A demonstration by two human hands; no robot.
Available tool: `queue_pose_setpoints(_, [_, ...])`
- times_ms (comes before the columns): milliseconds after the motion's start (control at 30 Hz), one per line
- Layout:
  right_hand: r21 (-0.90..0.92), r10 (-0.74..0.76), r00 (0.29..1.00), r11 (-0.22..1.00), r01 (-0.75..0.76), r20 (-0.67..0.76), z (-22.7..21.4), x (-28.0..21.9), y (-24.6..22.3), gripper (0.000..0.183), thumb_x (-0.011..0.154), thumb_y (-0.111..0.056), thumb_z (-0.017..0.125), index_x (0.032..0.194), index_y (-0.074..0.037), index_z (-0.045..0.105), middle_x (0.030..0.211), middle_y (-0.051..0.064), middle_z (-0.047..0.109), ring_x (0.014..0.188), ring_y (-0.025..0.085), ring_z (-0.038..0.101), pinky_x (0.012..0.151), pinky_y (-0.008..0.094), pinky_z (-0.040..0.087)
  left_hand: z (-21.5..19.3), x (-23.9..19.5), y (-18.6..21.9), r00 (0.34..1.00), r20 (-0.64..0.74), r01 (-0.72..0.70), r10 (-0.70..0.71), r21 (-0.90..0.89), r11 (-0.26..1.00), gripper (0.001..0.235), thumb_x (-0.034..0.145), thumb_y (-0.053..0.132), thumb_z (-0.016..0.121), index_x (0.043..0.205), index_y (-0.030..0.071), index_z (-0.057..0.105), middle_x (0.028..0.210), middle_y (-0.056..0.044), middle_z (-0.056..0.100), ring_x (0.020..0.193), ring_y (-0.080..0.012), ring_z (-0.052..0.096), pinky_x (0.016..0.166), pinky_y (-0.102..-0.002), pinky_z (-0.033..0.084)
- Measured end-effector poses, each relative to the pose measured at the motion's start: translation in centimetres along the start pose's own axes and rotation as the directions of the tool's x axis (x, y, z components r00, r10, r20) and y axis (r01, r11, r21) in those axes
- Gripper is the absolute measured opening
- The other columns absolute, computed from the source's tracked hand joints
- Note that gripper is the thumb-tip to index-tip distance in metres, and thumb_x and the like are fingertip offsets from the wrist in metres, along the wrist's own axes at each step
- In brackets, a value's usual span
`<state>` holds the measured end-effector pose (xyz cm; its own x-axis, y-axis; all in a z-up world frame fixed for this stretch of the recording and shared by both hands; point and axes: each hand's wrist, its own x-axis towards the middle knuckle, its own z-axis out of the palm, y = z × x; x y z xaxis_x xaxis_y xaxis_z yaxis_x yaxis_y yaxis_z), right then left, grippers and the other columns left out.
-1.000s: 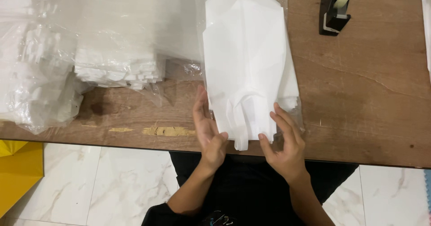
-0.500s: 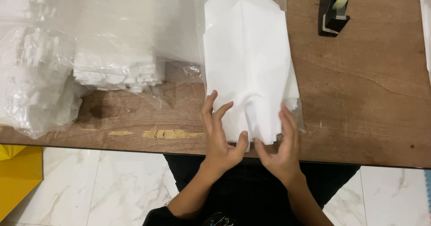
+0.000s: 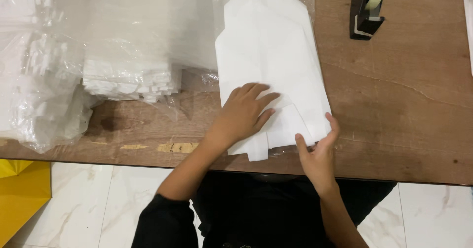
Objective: The person folds white plastic bags one by one and places them into a clear plastic bag on a wooden table, then secures the outer bag using tape from a dispenser.
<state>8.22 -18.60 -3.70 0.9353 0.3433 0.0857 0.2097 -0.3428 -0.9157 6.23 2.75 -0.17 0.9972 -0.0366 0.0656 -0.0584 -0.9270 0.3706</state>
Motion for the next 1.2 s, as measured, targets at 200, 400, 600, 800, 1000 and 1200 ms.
queue_pose_setpoints(200, [-0.022,0.099,0.995,0.995,-0.099,0.009,0.5,-0.2,0.5,0.067,0.089,-0.001,0.063,0.145,0.001,0.025,0.144,0.027,0.021,0.144,0.052,0.013,0.114,0.069,0.013,2.1,6.7,-4.8,0.989,0.146,-0.067,0.031,0.245,0.967,0.074,0.088,0.081,0.03,0.151,0.042,0.038,0.164,-0.001,0.027,0.151,-0.0286,0.024,0.122,-0.056,0.013])
queue_pose_setpoints(400, [-0.096,0.059,0.996,0.993,-0.066,-0.07,1.3,0.3,4.3,0.069,0.087,-0.02,0.065,0.145,-0.007,0.03,0.142,0.015,0.037,0.123,0.026,0.047,0.075,0.034,0.05,1.8,11.6,-12.4,0.929,-0.082,0.362,-0.361,0.413,0.836,0.081,0.088,0.079,0.016,0.157,0.037,0.02,0.165,-0.005,0.008,0.151,-0.031,0.002,0.118,-0.058,0.009])
queue_pose_setpoints(600, [-0.094,-0.057,0.977,0.995,0.039,-0.206,3.3,-0.3,6.3,0.072,0.083,-0.021,0.065,0.144,-0.002,0.031,0.138,0.019,0.037,0.115,0.031,0.05,0.059,0.035,0.053,2.8,10.3,-8.4,0.898,-0.426,0.323,-0.112,0.464,0.825,0.051,0.102,0.041,0.046,0.149,0.02,0.047,0.16,-0.012,0.026,0.147,-0.0398,0.014,0.111,-0.069,0.023])
queue_pose_setpoints(800, [-0.084,-0.061,0.986,0.995,0.048,-0.152,3.4,0.0,6.3,0.071,0.086,-0.021,0.066,0.145,-0.004,0.031,0.14,0.02,0.032,0.085,0.022,0.051,0.053,0.028,0.047,3.7,9.0,-7.8,0.963,0.175,-0.229,0.205,0.132,0.964,0.064,0.098,0.065,0.02,0.155,0.037,0.026,0.165,-0.003,0.014,0.152,-0.0286,0.013,0.12,-0.051,0.011])
queue_pose_setpoints(1000, [-0.023,-0.032,0.987,0.999,0.029,-0.159,3.6,-0.2,6.0,0.068,0.086,-0.015,0.069,0.144,-0.005,0.035,0.138,0.018,0.034,0.058,0.014,0.045,0.052,0.024,0.047,1.1,10.9,-12.6,0.977,0.018,0.199,-0.214,0.305,0.931,0.081,0.086,0.079,0.011,0.157,0.04,0.016,0.166,-0.001,0.005,0.152,-0.0291,0.001,0.117,-0.066,0.003])
queue_pose_setpoints(1200, [-0.041,-0.037,0.985,0.999,0.031,-0.166,3.5,0.0,6.3,0.068,0.086,-0.019,0.068,0.143,-0.004,0.034,0.135,0.018,0.035,0.061,0.016,0.048,0.049,0.026,0.046,4.3,13.4,-14.0,0.756,-0.548,0.654,-0.357,0.663,0.365,0.074,0.104,0.059,0.035,0.155,0.007,0.041,0.165,-0.011,0.018,0.151,-0.0364,0.005,0.119,-0.064,0.01])
